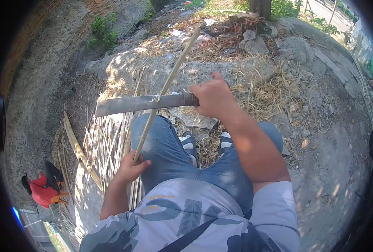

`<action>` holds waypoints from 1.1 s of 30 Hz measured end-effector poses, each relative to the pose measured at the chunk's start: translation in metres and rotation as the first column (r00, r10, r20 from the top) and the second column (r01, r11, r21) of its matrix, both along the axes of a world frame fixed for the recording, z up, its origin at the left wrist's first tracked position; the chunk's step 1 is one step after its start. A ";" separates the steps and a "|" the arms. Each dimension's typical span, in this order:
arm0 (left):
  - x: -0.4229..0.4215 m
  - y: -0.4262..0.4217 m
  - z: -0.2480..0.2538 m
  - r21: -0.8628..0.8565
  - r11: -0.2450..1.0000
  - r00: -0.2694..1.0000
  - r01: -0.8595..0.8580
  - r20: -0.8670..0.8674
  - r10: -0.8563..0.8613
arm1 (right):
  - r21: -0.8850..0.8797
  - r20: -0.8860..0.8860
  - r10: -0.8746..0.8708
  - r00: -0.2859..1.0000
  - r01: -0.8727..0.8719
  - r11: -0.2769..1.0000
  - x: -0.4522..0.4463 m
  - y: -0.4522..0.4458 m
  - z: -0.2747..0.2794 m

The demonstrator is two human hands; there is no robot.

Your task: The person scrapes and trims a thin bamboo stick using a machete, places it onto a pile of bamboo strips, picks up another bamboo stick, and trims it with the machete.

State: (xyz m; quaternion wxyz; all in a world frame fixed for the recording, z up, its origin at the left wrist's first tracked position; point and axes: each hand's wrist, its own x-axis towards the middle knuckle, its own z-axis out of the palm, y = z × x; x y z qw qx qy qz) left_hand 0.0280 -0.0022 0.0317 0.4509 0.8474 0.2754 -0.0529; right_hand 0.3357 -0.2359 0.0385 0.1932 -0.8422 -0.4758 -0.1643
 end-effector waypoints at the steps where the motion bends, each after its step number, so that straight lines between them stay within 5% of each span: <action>1: 0.002 -0.002 0.004 -0.020 1.000 1.000 -0.010 -0.010 0.010 | 0.033 0.093 -0.011 0.996 0.008 0.999 0.004 -0.001 0.000; 16: 0.003 -0.004 0.011 -0.031 0.998 0.998 -0.059 -0.014 0.059 | -0.102 -0.123 0.062 0.991 -0.075 0.992 -0.029 0.003 0.030; 22: -0.007 0.003 0.019 0.013 1.000 0.999 0.020 0.040 -0.021 | -0.034 0.144 0.281 0.949 -0.280 0.960 -0.055 0.021 0.038; 26: -0.031 0.014 0.033 0.025 0.996 0.991 0.091 0.099 -0.093 | 0.013 0.029 -0.034 0.999 0.033 0.999 -0.022 0.013 0.048; 33: -0.032 0.006 0.015 -0.014 1.000 0.996 0.014 0.084 -0.012 | 0.035 0.023 0.046 0.999 -0.047 0.998 -0.017 0.029 0.031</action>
